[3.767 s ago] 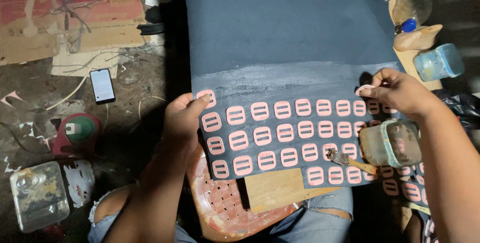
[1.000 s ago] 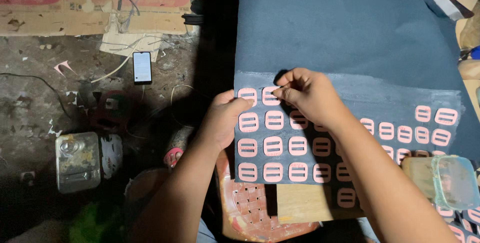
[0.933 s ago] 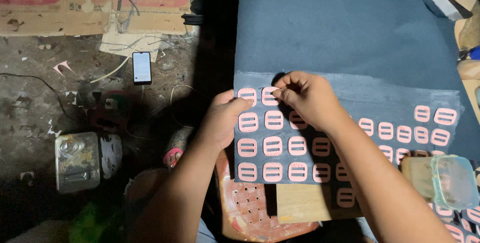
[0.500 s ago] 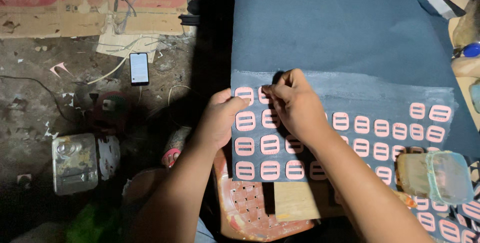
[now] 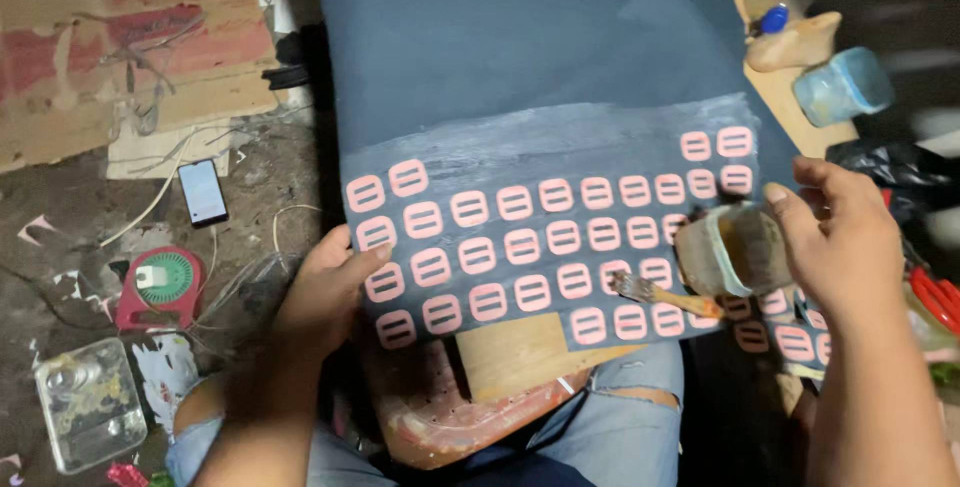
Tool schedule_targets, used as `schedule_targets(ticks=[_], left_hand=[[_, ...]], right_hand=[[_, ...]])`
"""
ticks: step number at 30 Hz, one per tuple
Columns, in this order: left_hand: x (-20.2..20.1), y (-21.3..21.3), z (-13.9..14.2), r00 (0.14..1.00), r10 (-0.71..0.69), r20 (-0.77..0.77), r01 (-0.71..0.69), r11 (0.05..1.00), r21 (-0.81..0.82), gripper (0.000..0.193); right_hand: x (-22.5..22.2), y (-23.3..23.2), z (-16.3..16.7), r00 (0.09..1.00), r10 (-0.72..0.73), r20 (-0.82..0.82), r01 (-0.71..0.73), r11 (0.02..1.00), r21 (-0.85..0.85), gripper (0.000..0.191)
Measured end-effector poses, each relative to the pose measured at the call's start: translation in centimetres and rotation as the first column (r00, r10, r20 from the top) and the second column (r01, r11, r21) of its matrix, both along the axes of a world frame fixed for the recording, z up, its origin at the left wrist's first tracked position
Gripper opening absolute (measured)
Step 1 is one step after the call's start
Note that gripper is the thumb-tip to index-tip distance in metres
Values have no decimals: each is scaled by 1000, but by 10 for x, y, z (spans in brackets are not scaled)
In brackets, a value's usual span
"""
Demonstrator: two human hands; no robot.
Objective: The person pours a yellowish liquid from a large plastic jug into a small container, then uses a brush to apply the liquid to multiple pink rectangular stickers arranged on a dark sheet. The person works systematically across the rows of stickers.
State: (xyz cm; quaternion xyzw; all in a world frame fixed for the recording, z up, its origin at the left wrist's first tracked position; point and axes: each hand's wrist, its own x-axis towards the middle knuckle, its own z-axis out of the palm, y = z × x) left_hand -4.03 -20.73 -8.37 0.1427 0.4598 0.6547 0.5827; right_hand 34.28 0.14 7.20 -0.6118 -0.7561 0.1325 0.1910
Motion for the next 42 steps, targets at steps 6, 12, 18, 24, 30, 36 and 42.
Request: schedule_targets(ticks=[6,12,18,24,30,36,42], left_hand=[[36,-8,13,995,56,-82,-60,997,-40,36],[57,-9,33,984,63,-165,-82,990,-114,34],[82,-12,35,983,27,-183,-56,986,-155,33],[115,-12,34,947,132,-292,-158,985,-67,31],[130,-10,39,817,163,-553,-236,970,-63,40],[126,-11,28,738,243,-630,-332,943,-26,58],[132,-13,27,172,100,-980,-409,912,21,82]], right_hand=[[61,-1,-33,966,257,-31,-258,962,-87,122],[75,-14,-46,993,113,-32,-113,994,8,121],[131,0,-19,998,-65,23,63,995,81,122],[175,7,-36,972,-202,119,192,977,90,121],[177,2,-48,979,-191,71,173,964,201,116],[146,-19,-33,997,-26,66,-10,875,484,71],[74,47,-67,961,177,-211,-120,959,258,24]])
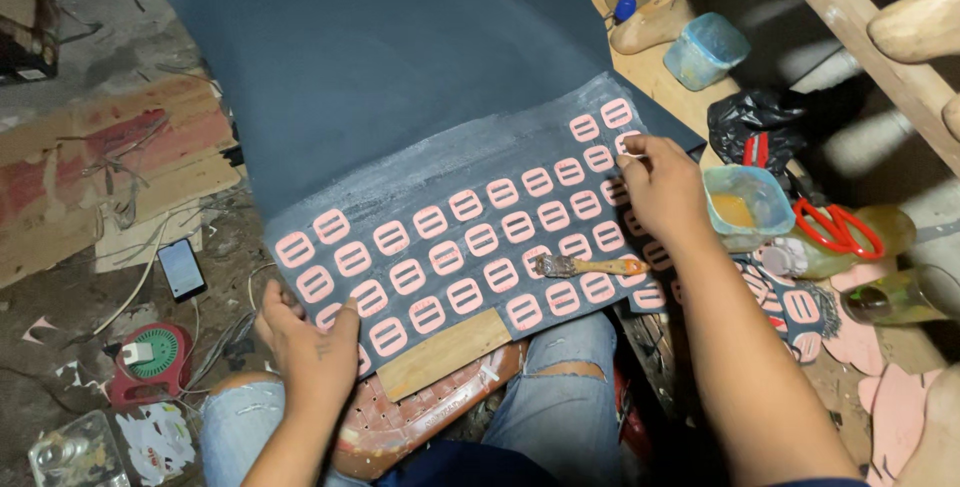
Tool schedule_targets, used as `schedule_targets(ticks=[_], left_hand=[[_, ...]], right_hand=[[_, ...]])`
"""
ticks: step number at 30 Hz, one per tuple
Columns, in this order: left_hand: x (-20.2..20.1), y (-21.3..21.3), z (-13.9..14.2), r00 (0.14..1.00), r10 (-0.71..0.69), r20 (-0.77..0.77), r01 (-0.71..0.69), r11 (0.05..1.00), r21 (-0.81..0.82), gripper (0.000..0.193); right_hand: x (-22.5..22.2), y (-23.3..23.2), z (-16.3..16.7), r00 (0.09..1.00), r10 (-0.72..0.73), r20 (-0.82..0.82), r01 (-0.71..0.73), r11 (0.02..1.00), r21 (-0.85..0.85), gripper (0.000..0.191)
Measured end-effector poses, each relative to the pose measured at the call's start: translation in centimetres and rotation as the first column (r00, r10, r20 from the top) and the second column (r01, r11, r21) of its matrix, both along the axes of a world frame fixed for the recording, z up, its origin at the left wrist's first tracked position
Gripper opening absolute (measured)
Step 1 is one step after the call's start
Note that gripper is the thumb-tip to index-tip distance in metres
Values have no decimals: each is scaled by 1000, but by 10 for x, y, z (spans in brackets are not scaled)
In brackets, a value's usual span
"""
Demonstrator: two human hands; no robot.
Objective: The person pours a yellowish liquid from a large plastic jug into a small container, then uses a brush to apply the liquid to multiple pink rectangular stickers arranged on a dark sheet. The person works systematically across the rows of stickers.
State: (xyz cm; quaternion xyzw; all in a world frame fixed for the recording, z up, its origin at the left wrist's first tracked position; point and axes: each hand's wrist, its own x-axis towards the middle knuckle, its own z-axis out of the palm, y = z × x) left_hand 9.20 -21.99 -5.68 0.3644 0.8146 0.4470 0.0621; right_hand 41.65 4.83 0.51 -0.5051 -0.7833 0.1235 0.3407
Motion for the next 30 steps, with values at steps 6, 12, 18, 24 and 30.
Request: schedule_targets(ticks=[6,12,18,24,30], left_hand=[[10,-14,19,912,-216,-349,226,974,-12,58],[14,-10,20,850,-358,-386,364,930,-60,44],[11,10,24,780,-519,-350,530,845,-73,41],[7,55,35,703,-523,-482,595,804,-4,35],[-15,140,37,657,-448,-607,531,846,-49,32]], right_hand=[[-45,67,-29,972,33,234,-19,998,-61,28],[-58,83,-34,919,-61,389,165,956,-241,46],[-52,87,-35,935,-120,334,214,941,-262,34],[-49,73,-31,951,-98,294,138,983,-120,17],[-35,59,-19,960,-258,-107,134,761,-635,22]])
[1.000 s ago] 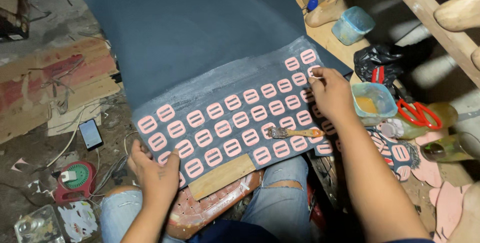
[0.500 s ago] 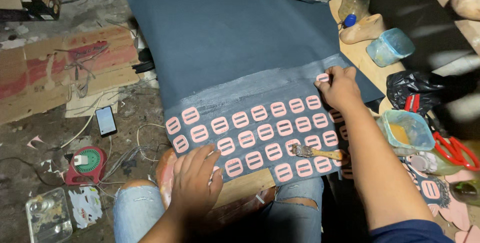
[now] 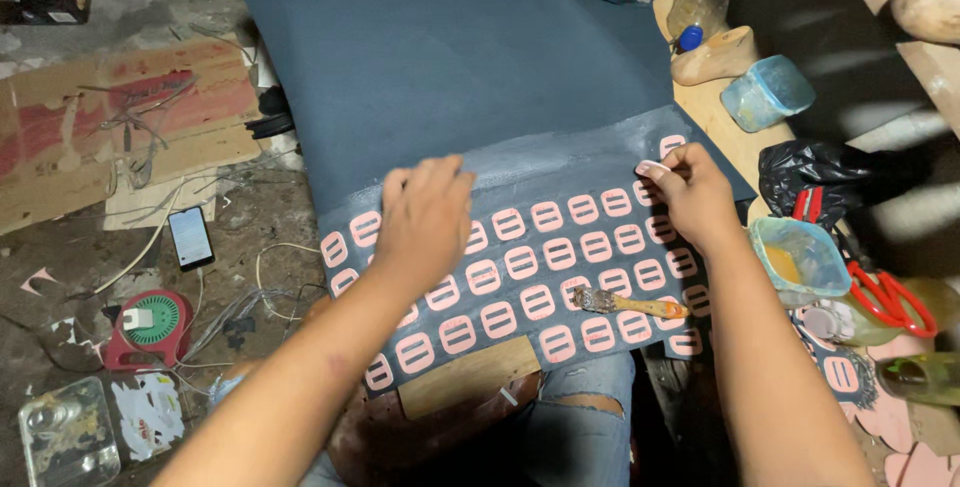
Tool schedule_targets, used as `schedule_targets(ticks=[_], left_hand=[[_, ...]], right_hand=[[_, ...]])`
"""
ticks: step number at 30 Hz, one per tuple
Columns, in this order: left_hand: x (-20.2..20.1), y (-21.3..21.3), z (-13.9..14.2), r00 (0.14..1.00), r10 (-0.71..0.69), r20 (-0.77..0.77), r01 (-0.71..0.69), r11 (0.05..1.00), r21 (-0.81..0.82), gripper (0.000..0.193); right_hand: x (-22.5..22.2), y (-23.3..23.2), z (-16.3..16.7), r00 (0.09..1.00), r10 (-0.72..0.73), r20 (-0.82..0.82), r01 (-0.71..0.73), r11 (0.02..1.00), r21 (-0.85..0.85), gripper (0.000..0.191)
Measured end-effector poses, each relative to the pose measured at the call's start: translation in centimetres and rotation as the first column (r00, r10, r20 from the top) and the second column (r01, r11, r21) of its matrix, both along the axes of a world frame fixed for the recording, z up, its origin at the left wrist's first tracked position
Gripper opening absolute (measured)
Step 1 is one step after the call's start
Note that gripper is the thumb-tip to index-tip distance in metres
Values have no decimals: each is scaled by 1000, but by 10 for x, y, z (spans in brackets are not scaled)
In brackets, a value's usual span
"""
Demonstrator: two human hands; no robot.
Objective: The person pours a yellowish liquid from a large plastic jug into a small container, then uses a brush to apply the liquid to multiple pink rectangular stickers arranged on a dark sheet. The person works systematically across the rows of stickers.
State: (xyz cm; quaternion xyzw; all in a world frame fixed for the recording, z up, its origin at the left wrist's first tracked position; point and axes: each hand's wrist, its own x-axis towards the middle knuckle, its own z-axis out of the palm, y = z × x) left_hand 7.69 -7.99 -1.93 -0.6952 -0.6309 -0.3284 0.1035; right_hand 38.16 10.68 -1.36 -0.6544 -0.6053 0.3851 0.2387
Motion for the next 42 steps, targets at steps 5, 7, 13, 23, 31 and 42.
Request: schedule_targets(ticks=[5,7,13,23,31,42], left_hand=[[-54,32,2,964,267,-2,-255,920,-297,22],[-79,29,1,950,311,-24,-295,873,-389,25],[-120,23,-4,965,247,91,-138,769,-624,49],[-132,14,-3,960,246,131,-69,667,-742,54],[-139,13,-5,958,233,168,-33,668,-743,54],[-141,14,-5,961,225,162,-23,649,-761,56]], right_hand=[[6,-8,-2,910,90,-404,29,960,278,15],[-8,-18,-4,893,149,-425,3,942,337,16],[-101,-74,6,833,339,-438,-311,941,136,20],[-229,-109,-1,845,417,-334,-468,879,-86,27],[-240,-103,-13,852,463,-245,-495,865,-84,31],[-244,-102,-17,844,480,-238,-509,858,-71,29]])
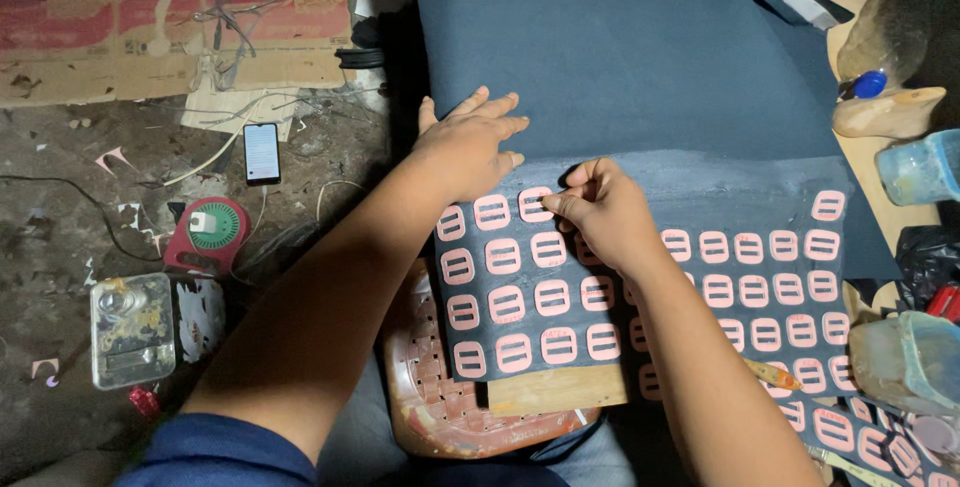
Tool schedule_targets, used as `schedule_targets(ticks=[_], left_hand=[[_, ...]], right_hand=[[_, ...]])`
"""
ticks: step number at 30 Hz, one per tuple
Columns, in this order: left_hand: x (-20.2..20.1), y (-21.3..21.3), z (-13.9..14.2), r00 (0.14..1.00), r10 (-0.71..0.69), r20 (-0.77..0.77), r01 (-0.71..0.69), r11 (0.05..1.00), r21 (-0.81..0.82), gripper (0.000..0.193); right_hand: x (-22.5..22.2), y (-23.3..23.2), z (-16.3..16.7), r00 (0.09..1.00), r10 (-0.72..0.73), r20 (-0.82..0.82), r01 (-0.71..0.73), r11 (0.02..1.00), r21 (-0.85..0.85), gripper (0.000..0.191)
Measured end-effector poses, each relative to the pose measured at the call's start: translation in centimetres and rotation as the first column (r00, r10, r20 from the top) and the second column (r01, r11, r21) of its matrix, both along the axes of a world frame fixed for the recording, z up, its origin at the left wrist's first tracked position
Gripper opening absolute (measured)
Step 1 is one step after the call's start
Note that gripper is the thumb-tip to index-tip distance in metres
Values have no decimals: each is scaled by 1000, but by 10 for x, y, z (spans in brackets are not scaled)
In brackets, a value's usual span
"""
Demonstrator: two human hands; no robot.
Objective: The person pours a yellowish liquid from a large plastic jug into a small container, then uses a brush to apply the liquid to multiple pink rectangular stickers arranged on a dark sheet. The person works systematically across the rows of stickers.
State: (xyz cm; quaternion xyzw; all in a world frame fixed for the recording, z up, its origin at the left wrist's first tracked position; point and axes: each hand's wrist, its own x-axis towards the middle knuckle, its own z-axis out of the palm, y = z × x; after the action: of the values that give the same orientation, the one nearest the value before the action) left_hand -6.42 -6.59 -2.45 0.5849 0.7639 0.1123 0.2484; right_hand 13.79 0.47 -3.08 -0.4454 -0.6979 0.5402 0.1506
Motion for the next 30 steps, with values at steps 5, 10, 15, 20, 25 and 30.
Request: schedule_targets(ticks=[5,10,15,20,25,30], left_hand=[[-1,0,1,1000,-4,27,4,1000,-5,67],[-2,1,2,999,-13,44,13,1000,-2,80],[-1,-3,5,999,-8,50,8,1000,17,97],[2,-3,9,999,-6,35,6,1000,-5,103],[7,-2,10,1000,0,17,0,1000,-22,105],[11,-2,10,1000,20,18,-20,1000,-12,102]], right_hand=[[-2,-2,5,1000,-6,24,6,1000,3,28],[-4,-5,11,996,-17,85,16,1000,9,27],[-5,-7,15,994,-30,100,30,1000,2,27],[-6,-8,17,995,-34,97,31,999,29,29],[-7,-19,12,988,-66,140,23,957,289,32],[-3,-26,2,989,-83,122,-7,800,600,41]])
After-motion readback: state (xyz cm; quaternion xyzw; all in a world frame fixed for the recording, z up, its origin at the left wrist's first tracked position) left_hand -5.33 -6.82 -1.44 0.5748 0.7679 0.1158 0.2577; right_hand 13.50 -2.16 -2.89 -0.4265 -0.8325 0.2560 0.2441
